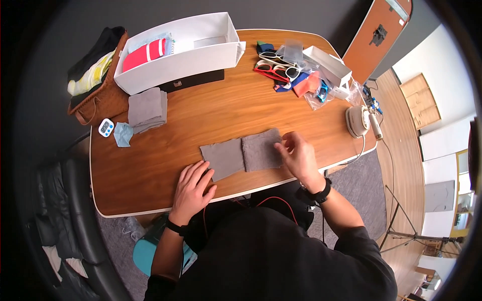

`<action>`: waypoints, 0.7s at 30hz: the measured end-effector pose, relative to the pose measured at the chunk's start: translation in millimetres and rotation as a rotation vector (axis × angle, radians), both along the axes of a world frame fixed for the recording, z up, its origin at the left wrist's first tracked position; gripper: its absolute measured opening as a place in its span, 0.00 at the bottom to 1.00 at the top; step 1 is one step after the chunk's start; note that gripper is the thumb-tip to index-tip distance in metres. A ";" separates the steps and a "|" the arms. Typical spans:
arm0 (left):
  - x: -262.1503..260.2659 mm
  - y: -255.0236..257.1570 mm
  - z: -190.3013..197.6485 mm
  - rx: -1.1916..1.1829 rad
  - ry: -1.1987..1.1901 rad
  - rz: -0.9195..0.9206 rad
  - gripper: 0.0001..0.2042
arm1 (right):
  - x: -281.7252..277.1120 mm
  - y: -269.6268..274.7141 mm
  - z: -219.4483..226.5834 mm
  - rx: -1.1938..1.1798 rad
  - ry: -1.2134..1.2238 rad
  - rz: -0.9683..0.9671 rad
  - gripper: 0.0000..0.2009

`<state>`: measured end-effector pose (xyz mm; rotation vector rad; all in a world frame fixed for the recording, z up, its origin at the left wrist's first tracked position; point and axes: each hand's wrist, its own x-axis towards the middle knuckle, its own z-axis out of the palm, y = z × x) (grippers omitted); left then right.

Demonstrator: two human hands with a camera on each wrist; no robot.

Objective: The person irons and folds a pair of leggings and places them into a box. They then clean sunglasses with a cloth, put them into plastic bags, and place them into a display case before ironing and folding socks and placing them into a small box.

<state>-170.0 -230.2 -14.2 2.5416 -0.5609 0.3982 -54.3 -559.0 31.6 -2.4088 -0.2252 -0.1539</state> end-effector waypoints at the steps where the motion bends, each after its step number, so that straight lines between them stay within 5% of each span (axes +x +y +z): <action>1: 0.3 -0.3 0.1 -0.003 0.001 0.001 0.22 | 4.0 -8.4 -5.7 -0.002 0.001 0.003 0.16; 6: 2.1 -1.7 0.8 -0.006 -0.005 0.008 0.21 | 11.4 -11.9 -13.8 -0.195 0.283 -0.008 0.22; 10: 1.1 -0.6 0.0 -0.005 -0.010 0.006 0.20 | 17.1 -9.7 -29.9 -0.175 0.208 0.055 0.20; 16: -0.8 1.1 -0.9 -0.048 -0.020 0.009 0.21 | 17.4 -2.2 -3.2 -0.045 0.349 -0.023 0.18; 21: -1.3 1.0 -0.6 -0.086 -0.080 0.007 0.20 | 6.5 28.3 20.7 0.066 0.230 -0.004 0.15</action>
